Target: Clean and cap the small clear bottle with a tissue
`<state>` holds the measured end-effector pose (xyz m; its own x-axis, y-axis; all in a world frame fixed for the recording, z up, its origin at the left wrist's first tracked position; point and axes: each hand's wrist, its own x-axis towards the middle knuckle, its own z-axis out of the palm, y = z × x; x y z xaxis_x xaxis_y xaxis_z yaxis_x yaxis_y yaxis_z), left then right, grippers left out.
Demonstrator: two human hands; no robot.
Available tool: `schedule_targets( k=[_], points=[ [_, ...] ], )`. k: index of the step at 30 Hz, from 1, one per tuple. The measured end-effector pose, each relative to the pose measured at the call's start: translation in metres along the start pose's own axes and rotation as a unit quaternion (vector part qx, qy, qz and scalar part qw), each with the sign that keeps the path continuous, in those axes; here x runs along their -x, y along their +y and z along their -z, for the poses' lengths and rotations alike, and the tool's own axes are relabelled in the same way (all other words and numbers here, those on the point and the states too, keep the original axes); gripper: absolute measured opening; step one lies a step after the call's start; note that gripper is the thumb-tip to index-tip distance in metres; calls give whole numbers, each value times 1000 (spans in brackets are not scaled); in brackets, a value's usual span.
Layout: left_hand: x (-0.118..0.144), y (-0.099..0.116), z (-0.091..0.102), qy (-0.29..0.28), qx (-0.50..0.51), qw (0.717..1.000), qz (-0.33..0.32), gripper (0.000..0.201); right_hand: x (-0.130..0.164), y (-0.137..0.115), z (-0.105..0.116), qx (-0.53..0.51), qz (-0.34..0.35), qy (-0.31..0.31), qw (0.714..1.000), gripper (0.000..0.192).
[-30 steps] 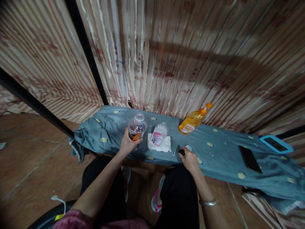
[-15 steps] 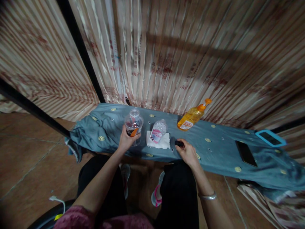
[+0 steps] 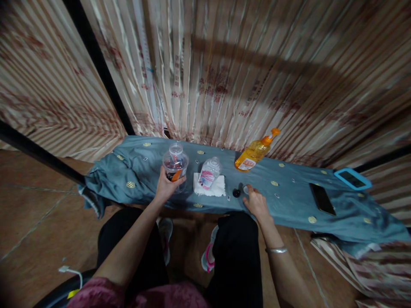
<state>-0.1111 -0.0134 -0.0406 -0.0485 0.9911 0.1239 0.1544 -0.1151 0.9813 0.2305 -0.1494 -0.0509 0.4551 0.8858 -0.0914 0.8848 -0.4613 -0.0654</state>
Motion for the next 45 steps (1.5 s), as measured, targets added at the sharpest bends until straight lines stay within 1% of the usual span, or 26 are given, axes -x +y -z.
schedule_targets(
  k=[4,8,10,13,16,18,21,23,25,28,31,35,38,41,45],
  points=[
    [0,0,0,3,0,1000,1,80,-13,8,1,2,-27,-2,1000,46],
    [2,3,1,-2,7,1000,7,82,-22,6,-4,-21,-28,-17,999,41],
    [3,5,2,-5,12,1000,4,83,-24,7,0,-41,-26,-14,999,38],
    [4,5,3,-5,11,1000,3,80,-24,10,20,-80,-19,17,996,35],
    [4,5,3,-8,16,1000,5,79,-18,3,53,-132,21,72,988,34],
    [4,4,3,-10,21,1000,4,80,-9,-14,78,-171,81,109,976,35],
    [5,4,3,-9,24,1000,-3,81,10,-59,112,-212,202,135,947,44],
    [6,4,3,-10,24,1000,-8,81,20,-96,130,-215,274,131,928,48],
    [6,5,3,-13,20,1000,-17,81,25,-131,143,-199,334,108,915,46],
    [6,5,3,-15,6,999,-39,83,15,-168,154,-158,382,93,906,44],
    [6,4,3,-20,-4,998,-53,87,-2,-185,160,-109,396,101,906,41],
    [6,1,2,-29,-13,997,-70,84,-15,-193,168,-51,424,91,900,36],
    [6,-1,1,-21,-20,995,-96,81,-14,-199,179,-21,450,70,890,34],
    [5,-4,1,-20,-27,992,-120,80,-10,-206,192,-4,463,50,885,38],
    [5,-6,0,-23,-37,991,-125,79,-7,-216,207,19,468,23,883,40]
  ],
)
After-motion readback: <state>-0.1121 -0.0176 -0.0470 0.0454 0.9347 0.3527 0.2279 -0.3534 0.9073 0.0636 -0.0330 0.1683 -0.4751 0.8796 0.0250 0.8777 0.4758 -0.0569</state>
